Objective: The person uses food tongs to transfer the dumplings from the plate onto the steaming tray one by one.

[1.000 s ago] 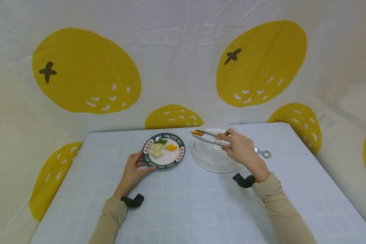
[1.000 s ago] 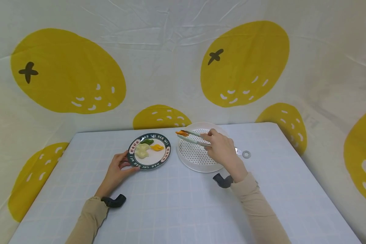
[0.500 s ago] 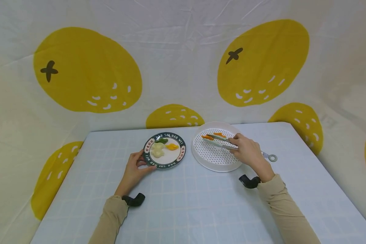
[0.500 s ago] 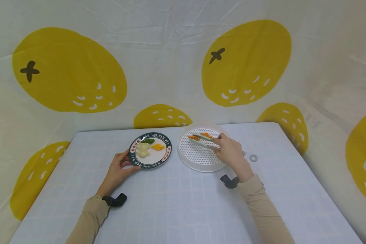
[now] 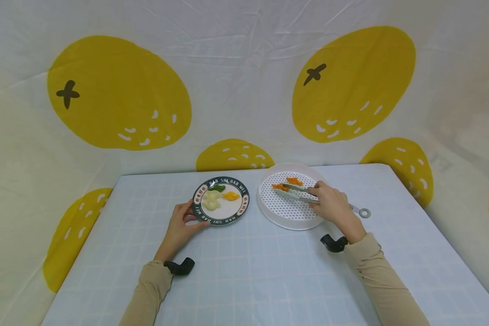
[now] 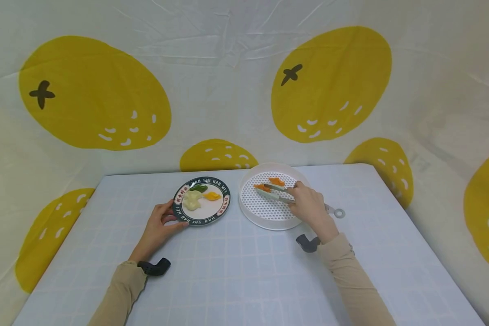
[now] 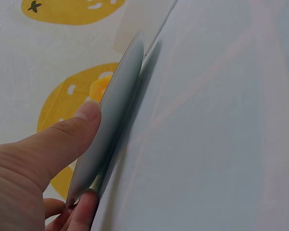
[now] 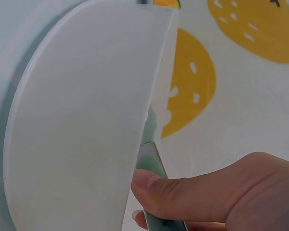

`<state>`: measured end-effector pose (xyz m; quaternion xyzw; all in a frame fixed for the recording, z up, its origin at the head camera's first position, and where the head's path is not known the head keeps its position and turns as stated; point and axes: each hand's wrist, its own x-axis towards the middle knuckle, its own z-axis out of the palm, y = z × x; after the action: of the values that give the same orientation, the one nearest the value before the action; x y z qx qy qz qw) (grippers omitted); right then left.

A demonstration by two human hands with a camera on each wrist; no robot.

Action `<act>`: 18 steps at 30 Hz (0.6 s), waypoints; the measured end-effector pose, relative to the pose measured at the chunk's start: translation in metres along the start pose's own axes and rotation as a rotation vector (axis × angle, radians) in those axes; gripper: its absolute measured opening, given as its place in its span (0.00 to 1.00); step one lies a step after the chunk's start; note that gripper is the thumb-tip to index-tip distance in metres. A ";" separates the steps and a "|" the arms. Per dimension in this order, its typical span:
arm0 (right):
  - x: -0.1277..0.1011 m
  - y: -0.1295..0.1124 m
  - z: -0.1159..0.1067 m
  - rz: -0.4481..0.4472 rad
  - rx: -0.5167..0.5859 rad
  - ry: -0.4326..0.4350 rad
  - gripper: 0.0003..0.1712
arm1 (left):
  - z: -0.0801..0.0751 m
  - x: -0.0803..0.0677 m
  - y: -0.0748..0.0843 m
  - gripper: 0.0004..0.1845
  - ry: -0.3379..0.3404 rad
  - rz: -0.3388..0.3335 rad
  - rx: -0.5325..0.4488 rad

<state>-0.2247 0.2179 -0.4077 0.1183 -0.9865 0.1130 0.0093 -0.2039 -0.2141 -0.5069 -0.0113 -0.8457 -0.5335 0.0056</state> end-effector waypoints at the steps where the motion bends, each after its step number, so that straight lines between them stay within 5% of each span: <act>1: 0.000 0.000 -0.001 0.000 -0.001 0.001 0.28 | 0.000 0.000 0.000 0.57 -0.001 0.000 0.002; 18: -0.002 -0.012 -0.021 -0.045 0.007 0.073 0.27 | -0.001 -0.003 0.002 0.57 -0.008 0.001 0.016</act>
<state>-0.2205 0.2114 -0.3849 0.1362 -0.9822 0.1207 0.0475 -0.2012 -0.2145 -0.5051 -0.0139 -0.8500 -0.5265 0.0028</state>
